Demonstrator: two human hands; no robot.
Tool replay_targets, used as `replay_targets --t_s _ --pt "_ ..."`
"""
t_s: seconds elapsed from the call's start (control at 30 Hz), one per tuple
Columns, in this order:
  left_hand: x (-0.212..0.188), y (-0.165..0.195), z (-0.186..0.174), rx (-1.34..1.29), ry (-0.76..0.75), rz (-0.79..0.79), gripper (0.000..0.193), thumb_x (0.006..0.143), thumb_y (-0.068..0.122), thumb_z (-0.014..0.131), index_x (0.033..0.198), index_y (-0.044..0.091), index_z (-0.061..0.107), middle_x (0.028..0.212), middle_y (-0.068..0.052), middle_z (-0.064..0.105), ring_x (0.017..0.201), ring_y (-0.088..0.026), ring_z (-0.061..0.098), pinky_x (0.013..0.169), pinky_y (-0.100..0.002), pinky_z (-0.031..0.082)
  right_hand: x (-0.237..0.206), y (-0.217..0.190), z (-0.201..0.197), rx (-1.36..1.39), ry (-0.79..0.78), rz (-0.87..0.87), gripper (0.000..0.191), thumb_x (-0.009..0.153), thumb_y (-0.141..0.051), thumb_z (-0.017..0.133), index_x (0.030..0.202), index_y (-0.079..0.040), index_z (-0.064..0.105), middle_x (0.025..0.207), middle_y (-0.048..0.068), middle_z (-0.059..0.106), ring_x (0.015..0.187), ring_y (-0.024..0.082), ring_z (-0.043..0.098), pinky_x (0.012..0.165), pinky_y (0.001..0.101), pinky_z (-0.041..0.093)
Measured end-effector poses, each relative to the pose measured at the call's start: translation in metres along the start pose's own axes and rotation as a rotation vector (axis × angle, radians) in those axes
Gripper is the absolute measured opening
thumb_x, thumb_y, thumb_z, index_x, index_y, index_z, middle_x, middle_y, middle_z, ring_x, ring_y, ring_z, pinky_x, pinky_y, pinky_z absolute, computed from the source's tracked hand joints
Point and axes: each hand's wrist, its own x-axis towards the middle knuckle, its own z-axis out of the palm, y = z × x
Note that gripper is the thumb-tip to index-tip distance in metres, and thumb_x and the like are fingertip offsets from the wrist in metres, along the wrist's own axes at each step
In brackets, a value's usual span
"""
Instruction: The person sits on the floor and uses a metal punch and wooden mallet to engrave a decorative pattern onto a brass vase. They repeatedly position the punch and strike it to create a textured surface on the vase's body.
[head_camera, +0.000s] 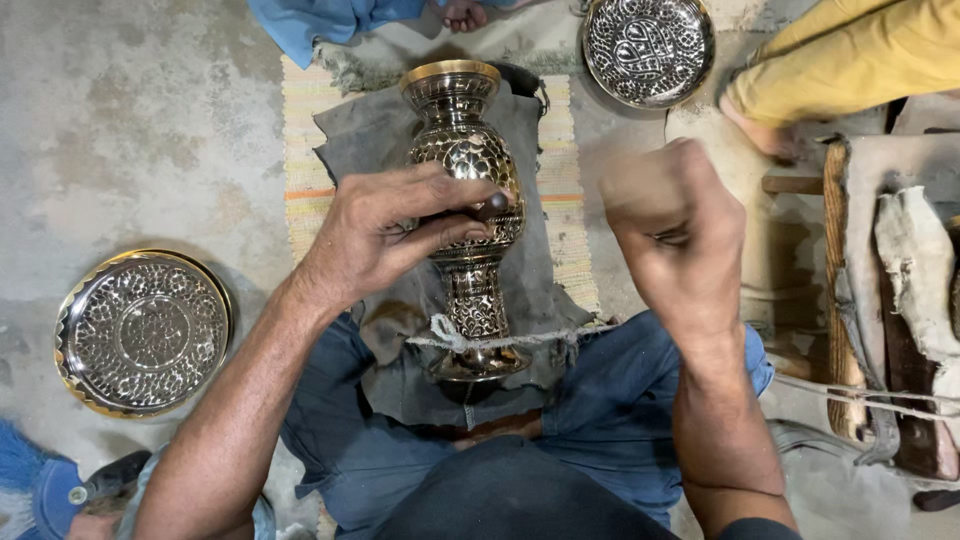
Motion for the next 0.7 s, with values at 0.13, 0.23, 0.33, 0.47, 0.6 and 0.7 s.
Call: replay_targets --t_s 0.13,0.23,0.33,0.47,0.6,0.7 --pt "0.001 -0.001 -0.003 0.076 0.005 -0.005 0.038 0.090 0.013 0.082 0.126 0.013 0.071 0.104 -0.004 0.077 0.093 -0.015 0.075 0.080 -0.030 0.065 -0.002 -0.007 -0.008 -0.626 -0.021 -0.398 0.035 0.079 0.004 0.081 0.109 -0.003 0.063 0.099 0.012 0.067 0.094 0.031 0.067 0.082 0.0434 0.052" --pt "0.000 0.002 -0.003 0.029 -0.014 -0.033 0.038 0.090 0.012 0.082 0.126 0.013 0.072 0.102 -0.003 0.078 0.089 -0.014 0.075 0.076 -0.030 0.064 -0.002 -0.010 -0.007 -0.363 0.068 -0.375 0.030 0.086 0.006 0.076 0.110 -0.003 0.060 0.103 0.009 0.065 0.098 0.028 0.067 0.083 0.0404 0.053" --pt "0.002 0.001 -0.004 0.044 0.011 0.005 0.038 0.091 0.011 0.081 0.128 0.013 0.071 0.106 -0.005 0.077 0.093 -0.015 0.076 0.079 -0.030 0.065 0.000 -0.018 -0.013 -0.418 0.017 -0.373 0.032 0.078 0.004 0.078 0.105 -0.004 0.062 0.096 0.010 0.065 0.089 0.030 0.067 0.076 0.0431 0.052" --pt "0.001 0.000 -0.003 0.042 0.013 0.019 0.038 0.091 0.011 0.081 0.128 0.012 0.071 0.112 -0.007 0.077 0.096 -0.017 0.077 0.082 -0.030 0.065 0.004 -0.022 -0.008 -0.331 0.048 -0.247 0.026 0.082 0.000 0.082 0.098 -0.004 0.063 0.088 0.008 0.066 0.079 0.028 0.066 0.071 0.0408 0.052" --pt "0.002 0.004 -0.006 0.072 -0.007 -0.051 0.039 0.089 0.010 0.082 0.126 0.011 0.072 0.103 -0.008 0.076 0.091 -0.019 0.077 0.077 -0.030 0.064 0.002 -0.024 -0.018 -0.788 0.018 -0.545 0.041 0.063 0.003 0.084 0.098 -0.003 0.063 0.086 0.012 0.063 0.081 0.032 0.065 0.073 0.0465 0.048" --pt "0.003 0.008 -0.008 0.010 -0.028 -0.037 0.040 0.091 0.008 0.080 0.129 0.011 0.071 0.102 -0.006 0.077 0.089 -0.017 0.077 0.076 -0.030 0.064 0.002 -0.018 -0.007 -0.092 0.056 -0.111 0.029 0.088 -0.004 0.080 0.103 -0.005 0.055 0.091 0.004 0.064 0.084 0.024 0.068 0.076 0.0390 0.053"
